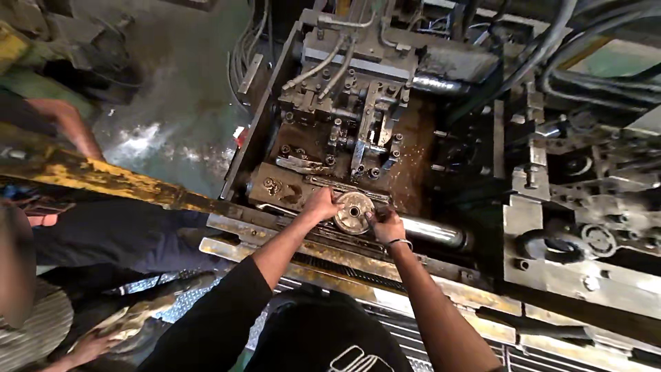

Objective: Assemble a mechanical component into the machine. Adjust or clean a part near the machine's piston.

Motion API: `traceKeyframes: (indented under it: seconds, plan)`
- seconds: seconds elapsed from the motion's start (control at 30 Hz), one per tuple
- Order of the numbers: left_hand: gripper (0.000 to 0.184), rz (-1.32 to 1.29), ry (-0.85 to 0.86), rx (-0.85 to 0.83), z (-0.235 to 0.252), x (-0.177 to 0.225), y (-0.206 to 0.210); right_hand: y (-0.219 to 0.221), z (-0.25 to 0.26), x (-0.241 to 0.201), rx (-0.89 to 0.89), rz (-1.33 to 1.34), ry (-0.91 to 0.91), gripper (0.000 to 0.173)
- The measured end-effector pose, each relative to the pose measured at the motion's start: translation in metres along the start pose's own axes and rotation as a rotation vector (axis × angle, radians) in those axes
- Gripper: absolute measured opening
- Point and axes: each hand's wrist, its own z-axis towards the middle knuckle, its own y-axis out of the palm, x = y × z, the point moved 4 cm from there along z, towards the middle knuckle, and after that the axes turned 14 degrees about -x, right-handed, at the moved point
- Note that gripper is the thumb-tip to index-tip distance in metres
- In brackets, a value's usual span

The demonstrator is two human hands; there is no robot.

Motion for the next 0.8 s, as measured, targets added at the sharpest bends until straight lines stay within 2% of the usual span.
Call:
traceKeyframes:
  seconds: [0.07,0.17,0.3,0.37,0.5,0.63,0.8]
  plan:
    - [0.056,-0.033,0.032,0.049,-0.001,-0.01,0.003,0.007,-0.012,0.011,0.006,-0.013,-0.001,0.056]
    - [0.048,-0.03,0.136,0.176,-0.017,-0.01,0.014,0.016,-0.037,0.027,0.041,0.117,-0.122,0.038]
    - [0.047,0.193,0.301,0.347,-0.049,0.007,0.041,0.023,-0.074,0.05,0.058,0.244,-0.256,0.034]
    - [0.043,0.37,0.324,0.329,-0.052,0.013,0.055,0.026,-0.086,0.063,0.062,0.281,-0.264,0.033]
    - [0.053,0.526,0.277,0.287,-0.046,0.021,0.071,0.026,-0.11,0.084,0.115,0.324,-0.254,0.033]
    - [0.057,0.54,0.261,0.291,-0.045,0.03,0.069,0.023,-0.131,0.099,0.195,0.372,-0.273,0.03]
    - [0.05,0.477,0.244,0.302,-0.045,0.034,0.064,0.007,-0.152,0.116,0.264,0.455,-0.294,0.03]
